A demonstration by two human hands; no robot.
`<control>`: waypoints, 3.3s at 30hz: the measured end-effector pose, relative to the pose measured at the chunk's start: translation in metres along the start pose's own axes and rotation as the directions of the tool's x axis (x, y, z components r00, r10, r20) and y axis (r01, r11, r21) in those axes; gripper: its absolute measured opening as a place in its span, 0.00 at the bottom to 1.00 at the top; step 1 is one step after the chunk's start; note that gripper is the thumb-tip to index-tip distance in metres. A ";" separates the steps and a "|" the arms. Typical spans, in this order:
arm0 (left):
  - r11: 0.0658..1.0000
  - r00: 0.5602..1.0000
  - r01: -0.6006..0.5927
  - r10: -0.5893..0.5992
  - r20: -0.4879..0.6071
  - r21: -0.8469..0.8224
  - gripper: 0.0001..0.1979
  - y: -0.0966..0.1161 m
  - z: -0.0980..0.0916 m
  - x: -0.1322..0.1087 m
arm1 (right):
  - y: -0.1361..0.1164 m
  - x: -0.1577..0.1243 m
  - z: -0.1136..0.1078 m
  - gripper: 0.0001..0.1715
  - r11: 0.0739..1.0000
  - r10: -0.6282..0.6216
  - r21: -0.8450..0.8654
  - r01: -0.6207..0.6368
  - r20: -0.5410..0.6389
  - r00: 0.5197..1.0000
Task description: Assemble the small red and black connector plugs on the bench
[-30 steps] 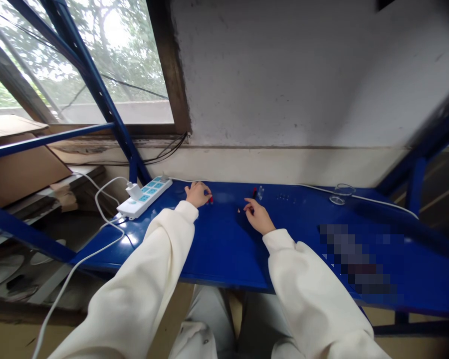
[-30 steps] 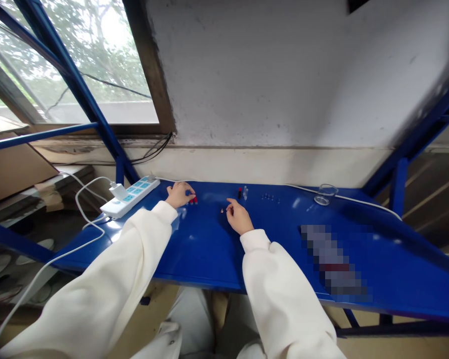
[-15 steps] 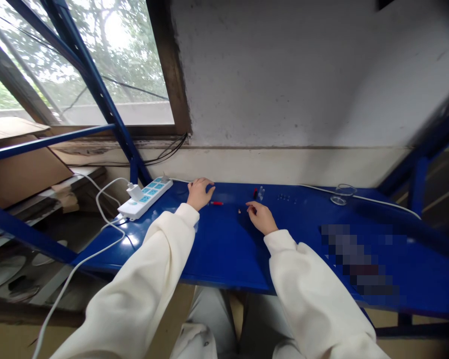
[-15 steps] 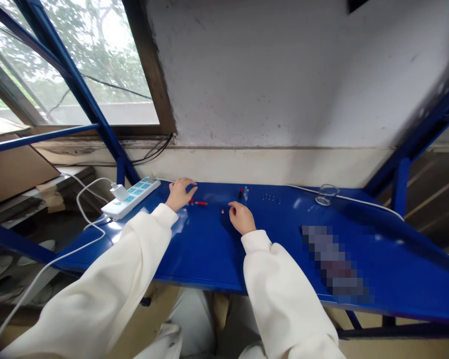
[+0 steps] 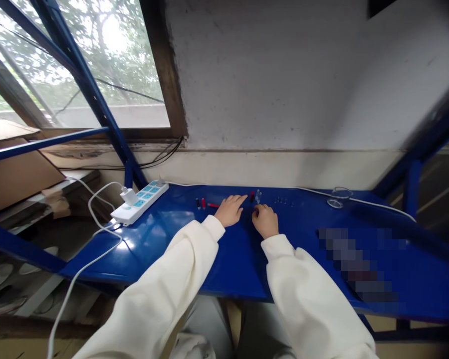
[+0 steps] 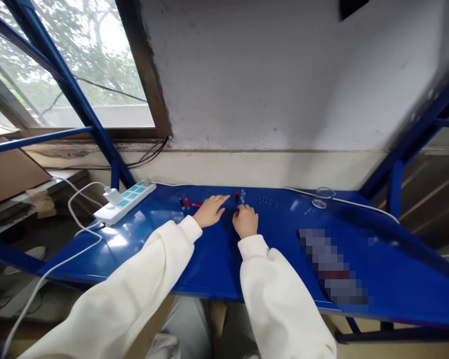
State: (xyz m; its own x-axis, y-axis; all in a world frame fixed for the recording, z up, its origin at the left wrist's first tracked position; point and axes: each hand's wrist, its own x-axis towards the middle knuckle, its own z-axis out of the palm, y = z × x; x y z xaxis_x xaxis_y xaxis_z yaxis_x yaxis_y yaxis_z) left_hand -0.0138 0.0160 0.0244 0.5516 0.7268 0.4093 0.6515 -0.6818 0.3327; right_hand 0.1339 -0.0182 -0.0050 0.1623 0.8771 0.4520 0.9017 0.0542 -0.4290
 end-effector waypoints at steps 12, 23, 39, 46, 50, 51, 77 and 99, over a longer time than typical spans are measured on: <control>0.973 0.990 0.122 -0.133 0.040 0.194 0.22 0.012 0.045 0.034 | -0.004 -0.001 -0.001 0.24 0.977 0.181 -0.146 -0.154 0.193 0.964; 0.970 0.961 0.242 -0.241 -0.133 -0.005 0.05 0.012 0.038 0.039 | 0.003 0.001 0.014 0.26 0.976 0.167 -0.180 -0.127 0.227 0.959; 0.714 0.762 0.217 -0.550 -0.342 -0.665 0.05 0.004 0.025 -0.022 | 0.007 0.011 0.029 0.31 0.958 0.218 -0.249 -0.143 0.304 0.927; 0.661 0.758 0.222 -0.580 -0.300 -0.717 0.05 0.006 0.024 -0.020 | 0.006 0.015 0.028 0.32 0.953 0.232 -0.270 -0.141 0.343 0.910; 0.654 0.757 0.222 -0.583 -0.295 -0.723 0.05 0.005 0.026 -0.020 | 0.007 0.017 0.028 0.32 0.950 0.235 -0.280 -0.137 0.353 0.906; 0.650 0.756 0.220 -0.585 -0.294 -0.727 0.05 0.005 0.026 -0.020 | 0.008 0.017 0.028 0.32 0.950 0.235 -0.279 -0.137 0.356 0.905; 0.553 0.668 0.247 -0.692 -0.274 -0.796 0.08 -0.009 0.034 -0.018 | -0.016 0.002 0.004 0.14 0.881 -0.025 0.469 0.068 -0.097 0.995; 0.344 0.647 0.254 -0.755 -0.105 -0.904 0.14 -0.005 0.021 -0.019 | -0.018 0.001 -0.001 0.13 0.779 -0.076 0.621 0.087 -0.044 0.996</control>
State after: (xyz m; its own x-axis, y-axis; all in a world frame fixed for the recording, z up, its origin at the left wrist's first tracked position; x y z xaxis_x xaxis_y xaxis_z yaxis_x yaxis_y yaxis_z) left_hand -0.0165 0.0072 -0.0023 -0.1897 0.9764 0.1030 -0.1067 -0.1248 0.9864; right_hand 0.1185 -0.0183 0.0038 0.1113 0.8486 0.5173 0.4677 0.4145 -0.7806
